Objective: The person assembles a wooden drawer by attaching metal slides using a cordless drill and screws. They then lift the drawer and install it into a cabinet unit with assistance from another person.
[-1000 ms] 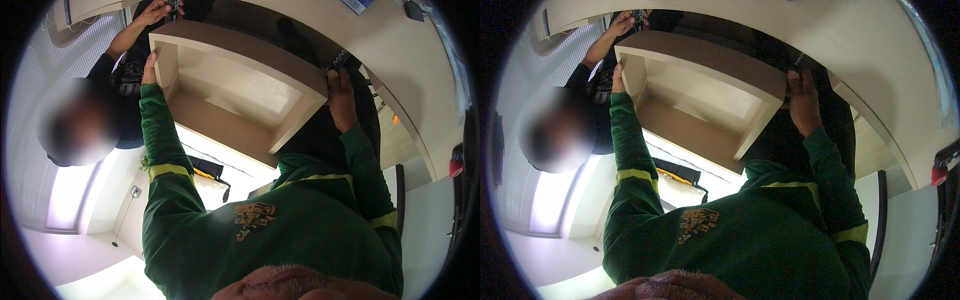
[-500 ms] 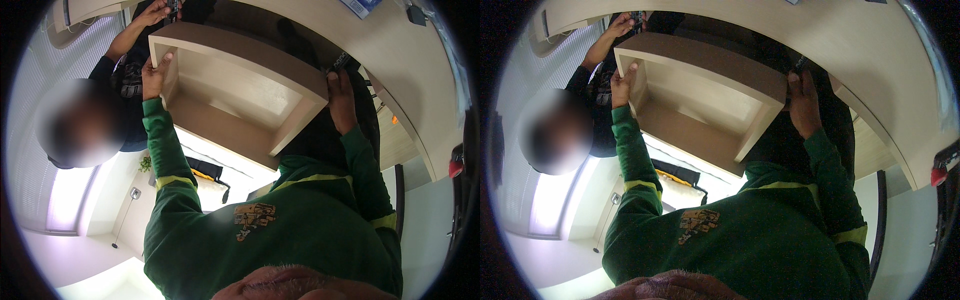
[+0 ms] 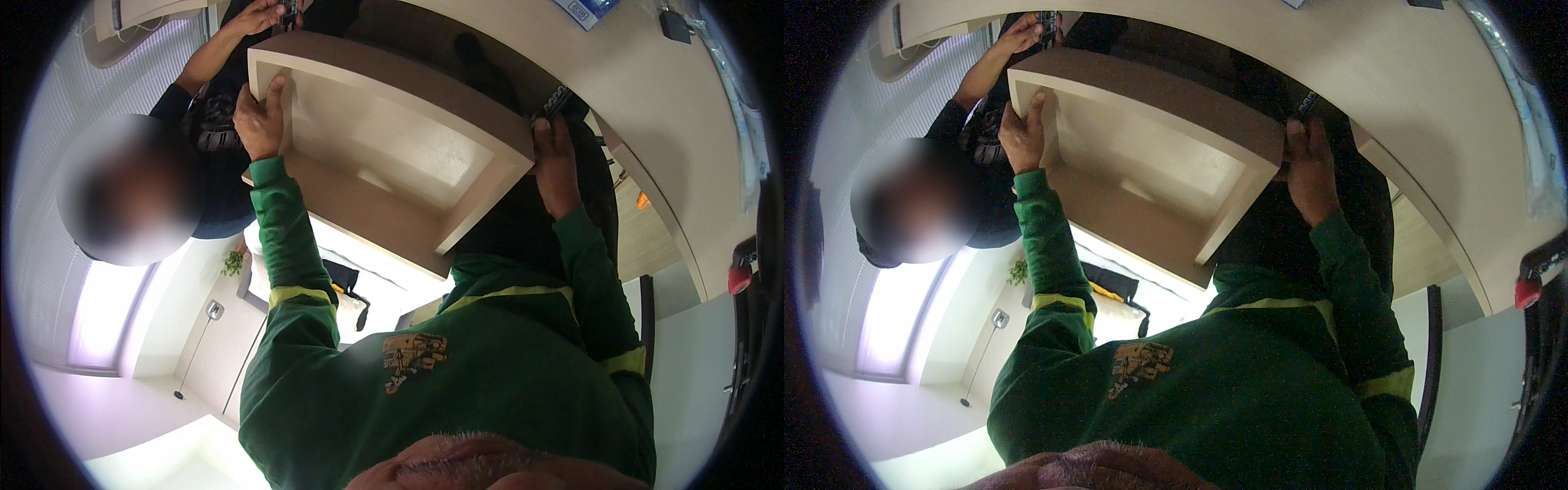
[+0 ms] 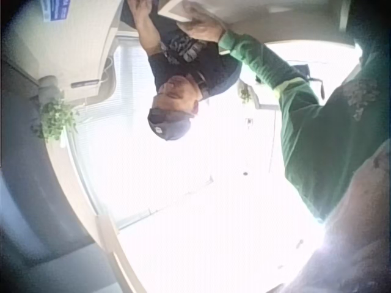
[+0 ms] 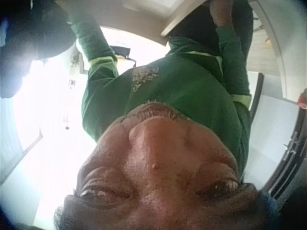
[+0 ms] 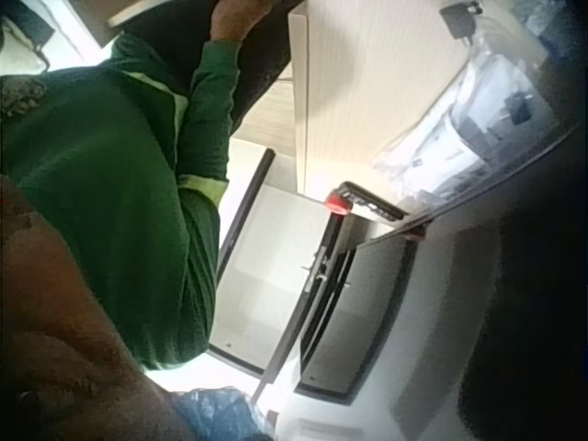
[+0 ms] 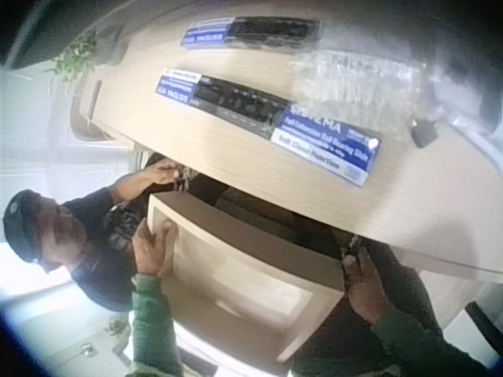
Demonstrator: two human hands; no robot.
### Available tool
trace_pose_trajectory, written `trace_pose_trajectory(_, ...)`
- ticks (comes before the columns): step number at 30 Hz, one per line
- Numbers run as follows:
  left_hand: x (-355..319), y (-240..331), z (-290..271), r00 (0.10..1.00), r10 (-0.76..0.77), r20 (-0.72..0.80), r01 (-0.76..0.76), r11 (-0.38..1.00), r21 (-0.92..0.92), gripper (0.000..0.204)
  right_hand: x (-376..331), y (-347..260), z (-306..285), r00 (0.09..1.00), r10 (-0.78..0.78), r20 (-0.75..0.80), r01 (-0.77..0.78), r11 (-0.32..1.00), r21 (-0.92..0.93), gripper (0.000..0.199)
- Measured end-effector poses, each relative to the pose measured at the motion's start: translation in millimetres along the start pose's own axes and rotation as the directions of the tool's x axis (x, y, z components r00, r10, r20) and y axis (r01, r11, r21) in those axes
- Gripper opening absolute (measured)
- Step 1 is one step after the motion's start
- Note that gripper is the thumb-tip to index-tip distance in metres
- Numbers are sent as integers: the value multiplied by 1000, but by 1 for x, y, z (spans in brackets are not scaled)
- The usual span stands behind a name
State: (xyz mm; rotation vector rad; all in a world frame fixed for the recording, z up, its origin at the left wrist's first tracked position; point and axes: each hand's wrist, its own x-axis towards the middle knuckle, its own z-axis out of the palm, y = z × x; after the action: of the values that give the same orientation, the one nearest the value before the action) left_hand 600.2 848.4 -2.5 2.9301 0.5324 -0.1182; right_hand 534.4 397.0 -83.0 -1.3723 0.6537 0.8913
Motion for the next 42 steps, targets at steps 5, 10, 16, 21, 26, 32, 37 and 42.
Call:
trace_pose_trajectory(5, -1, -5, 2, 999, 19, -44, -22, 997, -76, 54, 0, -4, 0, 1000, -13, 7, 12, 1000, 28, 73)
trace_pose_trajectory(10, 0, 4, -18, 997, 66, -25, -68, 994, -89, 51, 10, 10, -6, 989, -148, 1, 146, 974, -172, 71)
trace_pose_trajectory(16, -10, -1, -14, 1000, 15, -19, -15, 1000, -27, 54, 1, -3, 2, 996, -81, 30, 80, 996, 28, 70)
trace_pose_trajectory(21, -4, -3, -9, 999, 30, 19, -29, 999, -32, 53, 1, 3, 1, 999, -34, 4, 34, 999, -13, 71)
trace_pose_trajectory(26, 2, -4, -5, 999, 36, 21, -35, 998, -55, 56, -1, -9, 7, 999, 35, 2, -35, 998, 61, 69)
trace_pose_trajectory(32, 7, -2, -2, 997, 38, 65, -36, 999, -27, 56, -3, -13, 7, 1000, 26, 10, -26, 996, 80, 60)
trace_pose_trajectory(37, 11, -1, -1, 998, 39, 53, -37, 999, -36, 57, -4, -15, 9, 998, 53, -24, -49, 989, 139, 54)
trace_pose_trajectory(42, 7, -2, 1, 998, 51, 23, -51, 998, -32, 56, -10, -20, 10, 997, 43, -57, -33, 986, 162, 50)
